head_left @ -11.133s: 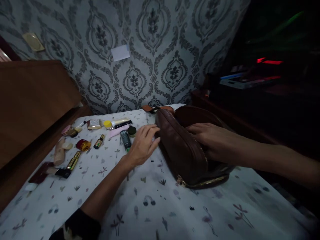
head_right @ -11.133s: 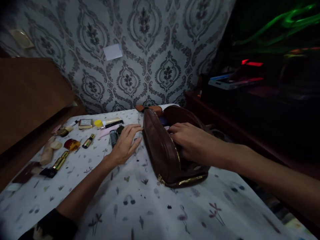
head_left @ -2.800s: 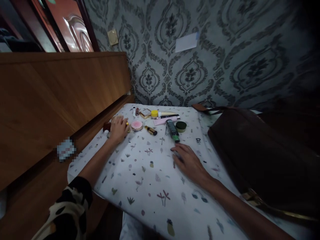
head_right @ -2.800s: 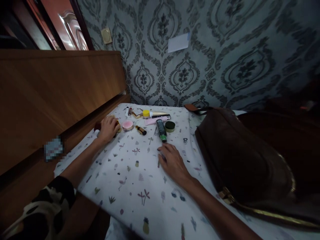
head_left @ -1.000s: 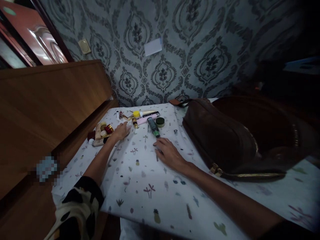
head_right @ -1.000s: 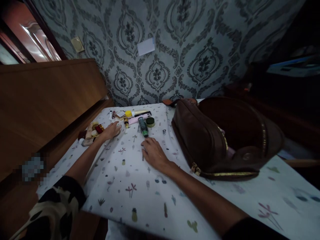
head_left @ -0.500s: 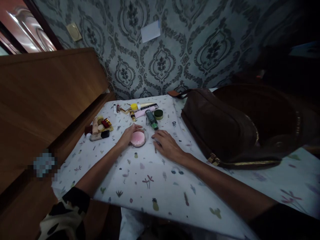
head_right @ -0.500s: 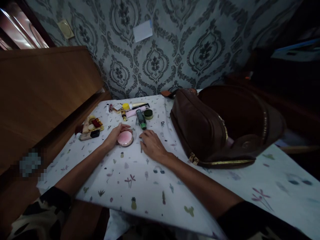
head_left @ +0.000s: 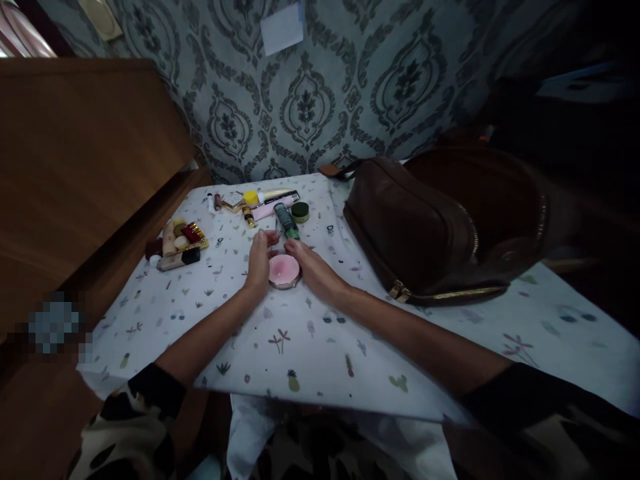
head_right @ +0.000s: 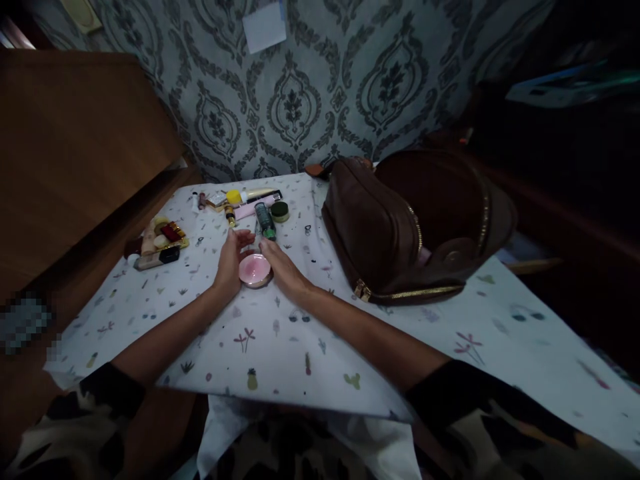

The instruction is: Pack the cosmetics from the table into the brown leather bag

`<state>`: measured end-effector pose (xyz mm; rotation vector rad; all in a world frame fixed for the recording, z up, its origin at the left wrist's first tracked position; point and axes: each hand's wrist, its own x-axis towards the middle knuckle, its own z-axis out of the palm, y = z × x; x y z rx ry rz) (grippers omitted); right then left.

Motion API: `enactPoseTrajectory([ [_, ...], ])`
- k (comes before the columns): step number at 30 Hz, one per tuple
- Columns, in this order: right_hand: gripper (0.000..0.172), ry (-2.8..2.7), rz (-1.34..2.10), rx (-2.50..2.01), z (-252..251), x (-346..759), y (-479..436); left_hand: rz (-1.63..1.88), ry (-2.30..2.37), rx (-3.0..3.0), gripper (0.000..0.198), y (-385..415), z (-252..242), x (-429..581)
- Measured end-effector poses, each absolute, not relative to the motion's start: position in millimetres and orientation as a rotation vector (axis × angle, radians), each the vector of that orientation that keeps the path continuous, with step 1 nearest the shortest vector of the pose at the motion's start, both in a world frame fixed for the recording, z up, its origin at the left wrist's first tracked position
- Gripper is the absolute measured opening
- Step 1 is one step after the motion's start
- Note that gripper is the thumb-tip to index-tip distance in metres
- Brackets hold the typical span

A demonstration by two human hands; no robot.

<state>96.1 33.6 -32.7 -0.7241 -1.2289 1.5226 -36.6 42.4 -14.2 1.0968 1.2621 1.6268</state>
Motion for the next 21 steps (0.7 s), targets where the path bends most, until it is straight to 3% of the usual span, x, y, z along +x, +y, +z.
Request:
enactPoseTrajectory([
  [4,0.052,-1.326,1.509,-0.811,-28,116,21,1.726,1.285,1.051,0.048,58,-11,-44],
  [11,0.075,-2.085,0.802,-0.89,-19,114,10,1.709,1.21,0.951,0.051,57,-10,-47],
  [14,0.08,-2.202,0.676,-1.025,-16,105,11,1.67,1.138,0.909,0.049,55,-5,-43],
  [21,0.058,-2.165,0.628,-1.072,-12,107,9,1.572,1.005,0.819,0.049,44,1,-39],
])
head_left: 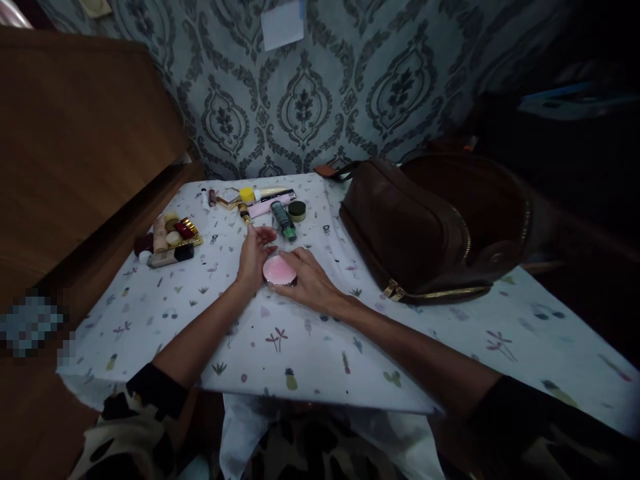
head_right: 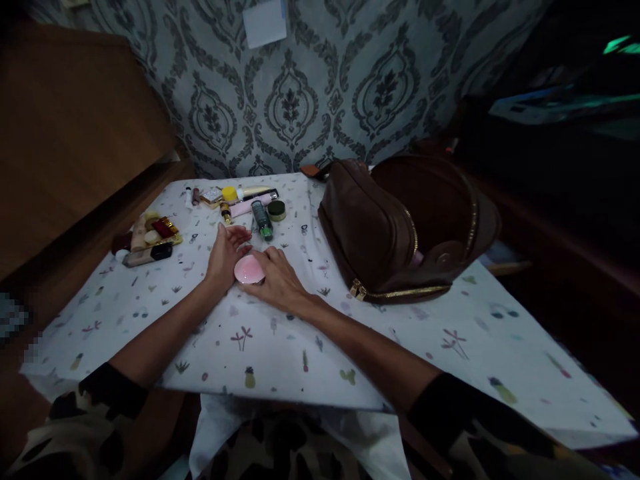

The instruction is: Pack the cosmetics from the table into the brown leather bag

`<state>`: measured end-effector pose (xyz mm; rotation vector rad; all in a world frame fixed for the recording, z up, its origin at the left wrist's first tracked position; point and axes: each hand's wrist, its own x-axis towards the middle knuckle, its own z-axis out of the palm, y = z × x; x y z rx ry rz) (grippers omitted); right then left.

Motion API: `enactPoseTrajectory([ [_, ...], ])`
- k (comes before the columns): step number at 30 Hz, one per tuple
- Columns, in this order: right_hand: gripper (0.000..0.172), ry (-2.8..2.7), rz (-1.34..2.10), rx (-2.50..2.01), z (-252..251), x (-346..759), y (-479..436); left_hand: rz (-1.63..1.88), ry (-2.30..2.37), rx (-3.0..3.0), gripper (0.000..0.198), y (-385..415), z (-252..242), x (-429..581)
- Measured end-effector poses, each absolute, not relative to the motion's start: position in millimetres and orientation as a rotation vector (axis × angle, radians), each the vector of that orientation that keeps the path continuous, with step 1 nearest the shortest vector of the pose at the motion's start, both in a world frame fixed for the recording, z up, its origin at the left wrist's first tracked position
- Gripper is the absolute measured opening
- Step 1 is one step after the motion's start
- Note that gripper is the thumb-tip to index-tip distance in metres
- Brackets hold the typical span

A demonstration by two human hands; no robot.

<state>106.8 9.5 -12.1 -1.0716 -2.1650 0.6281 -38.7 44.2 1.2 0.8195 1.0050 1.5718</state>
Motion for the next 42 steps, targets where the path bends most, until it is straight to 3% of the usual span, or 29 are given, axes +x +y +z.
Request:
enactPoseTrajectory([
  [3,0.057,-1.903,0.872,-1.066,-13,110,10,1.543,0.967,0.92,0.052,36,-3,-33],
  [6,0.061,-1.437,1.358,-0.917,-13,112,10,1.479,0.92,1.124,0.054,26,-7,-29],
  [11,0.04,-0.915,1.82,-0.649,-9,117,5,1.292,0.981,1.705,0.061,8,-4,-29],
  [17,0.034,-0.869,1.897,-0.618,-4,118,4,1.295,1.052,2.281,0.078,6,-5,-32],
  [26,0.068,-0.893,1.882,-0.639,0,114,1,1.234,0.896,2.724,0.085,3,0,-27],
  [42,0.074,-0.88,1.837,-0.607,1,106,-5,1.235,0.944,2.55,0.067,4,-5,-18],
])
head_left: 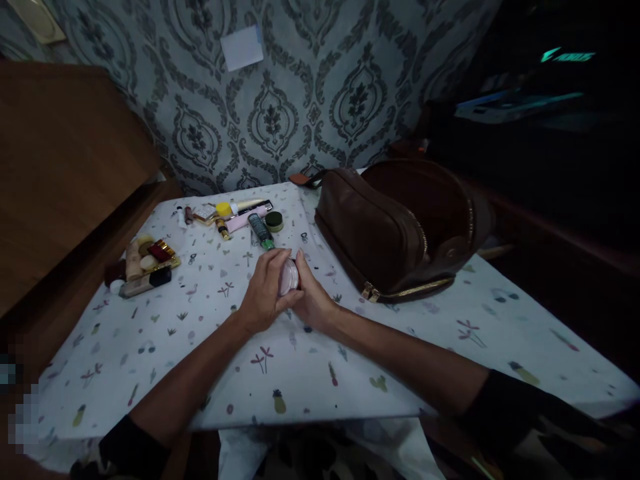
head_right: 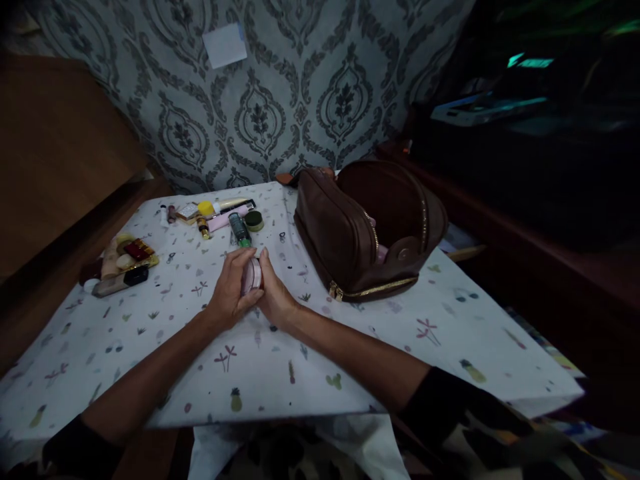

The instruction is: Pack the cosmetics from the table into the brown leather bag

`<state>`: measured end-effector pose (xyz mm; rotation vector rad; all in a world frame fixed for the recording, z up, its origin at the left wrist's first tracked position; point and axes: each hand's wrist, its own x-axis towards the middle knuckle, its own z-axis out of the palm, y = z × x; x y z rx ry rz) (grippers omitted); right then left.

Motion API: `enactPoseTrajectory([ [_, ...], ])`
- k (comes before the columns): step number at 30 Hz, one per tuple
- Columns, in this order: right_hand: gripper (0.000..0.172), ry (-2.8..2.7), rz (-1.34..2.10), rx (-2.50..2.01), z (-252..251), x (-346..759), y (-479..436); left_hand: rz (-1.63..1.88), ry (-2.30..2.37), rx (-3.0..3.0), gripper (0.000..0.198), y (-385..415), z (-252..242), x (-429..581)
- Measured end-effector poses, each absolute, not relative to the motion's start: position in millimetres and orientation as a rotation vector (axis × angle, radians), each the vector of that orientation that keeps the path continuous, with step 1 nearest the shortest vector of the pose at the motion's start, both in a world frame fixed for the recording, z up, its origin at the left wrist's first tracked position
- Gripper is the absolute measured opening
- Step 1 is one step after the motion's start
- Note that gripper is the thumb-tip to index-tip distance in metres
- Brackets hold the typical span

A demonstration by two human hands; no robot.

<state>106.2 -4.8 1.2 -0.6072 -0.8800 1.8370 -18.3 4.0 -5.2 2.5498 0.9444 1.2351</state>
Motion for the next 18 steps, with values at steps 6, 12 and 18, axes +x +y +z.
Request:
enactPoseTrajectory([
  [6,0.067,-0.927,1.773,-0.618,1,108,-3,1.253,1.038,2.432,0.067,3,-5,-14],
  [12,0.055,-0.889,1.795,-0.663,3,119,2,1.133,0.88,2.608,0.083,6,0,-28],
  [18,0.038,-0.899,1.786,-0.597,6,127,8,1.107,0.958,2.502,0.075,11,0,-38],
])
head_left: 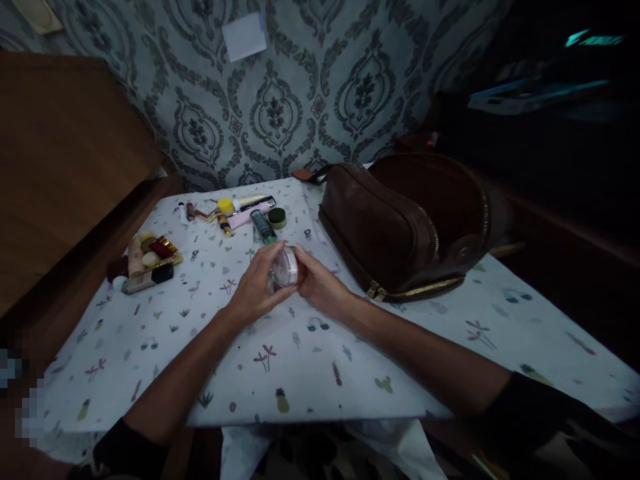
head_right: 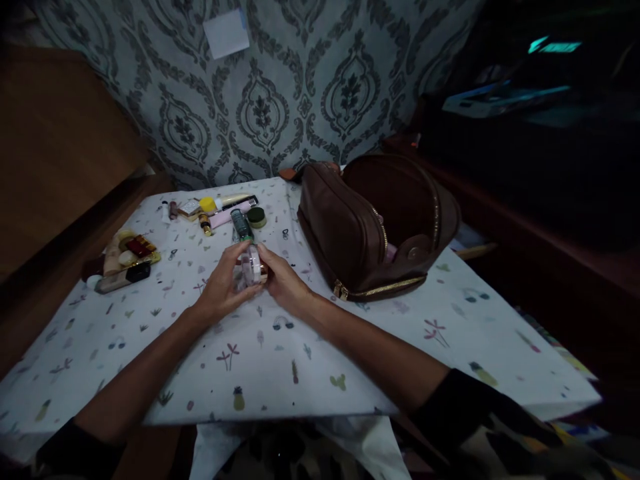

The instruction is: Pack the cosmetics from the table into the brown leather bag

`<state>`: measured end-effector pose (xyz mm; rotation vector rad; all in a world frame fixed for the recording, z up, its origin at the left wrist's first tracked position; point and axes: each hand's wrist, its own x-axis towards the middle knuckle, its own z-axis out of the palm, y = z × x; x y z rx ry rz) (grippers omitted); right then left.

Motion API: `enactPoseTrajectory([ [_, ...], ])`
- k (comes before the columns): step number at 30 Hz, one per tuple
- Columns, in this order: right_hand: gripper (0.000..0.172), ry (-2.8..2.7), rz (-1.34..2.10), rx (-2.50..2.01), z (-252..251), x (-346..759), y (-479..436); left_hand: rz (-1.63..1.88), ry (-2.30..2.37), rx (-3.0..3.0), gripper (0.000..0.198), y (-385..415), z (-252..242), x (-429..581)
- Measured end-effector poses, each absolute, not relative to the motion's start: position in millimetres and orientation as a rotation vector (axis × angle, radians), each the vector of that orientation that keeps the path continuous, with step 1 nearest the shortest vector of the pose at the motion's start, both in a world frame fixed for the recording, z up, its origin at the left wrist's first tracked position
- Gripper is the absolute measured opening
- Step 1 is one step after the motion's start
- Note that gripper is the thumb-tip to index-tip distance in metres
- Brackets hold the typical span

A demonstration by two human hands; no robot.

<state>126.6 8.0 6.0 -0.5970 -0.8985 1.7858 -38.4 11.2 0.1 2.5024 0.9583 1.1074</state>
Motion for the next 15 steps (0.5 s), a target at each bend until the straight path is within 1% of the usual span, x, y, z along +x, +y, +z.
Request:
enactPoseTrajectory([
  [3,0.036,-0.946,1.795,-0.572,6.3,130.7,10.4,1.146,1.114,2.34,0.077,12.1,-2.3,-40.0],
  [6,0.037,-0.991,1.806,-0.601,5.4,134.4,12.8,1.121,1.17,2.201,0.078,11.2,-2.6,-40.5],
  [15,0.04,-0.982,1.729,-0.671,3.9,137.2,13.0,1.057,1.162,1.935,0.068,10.6,0.9,-42.0],
])
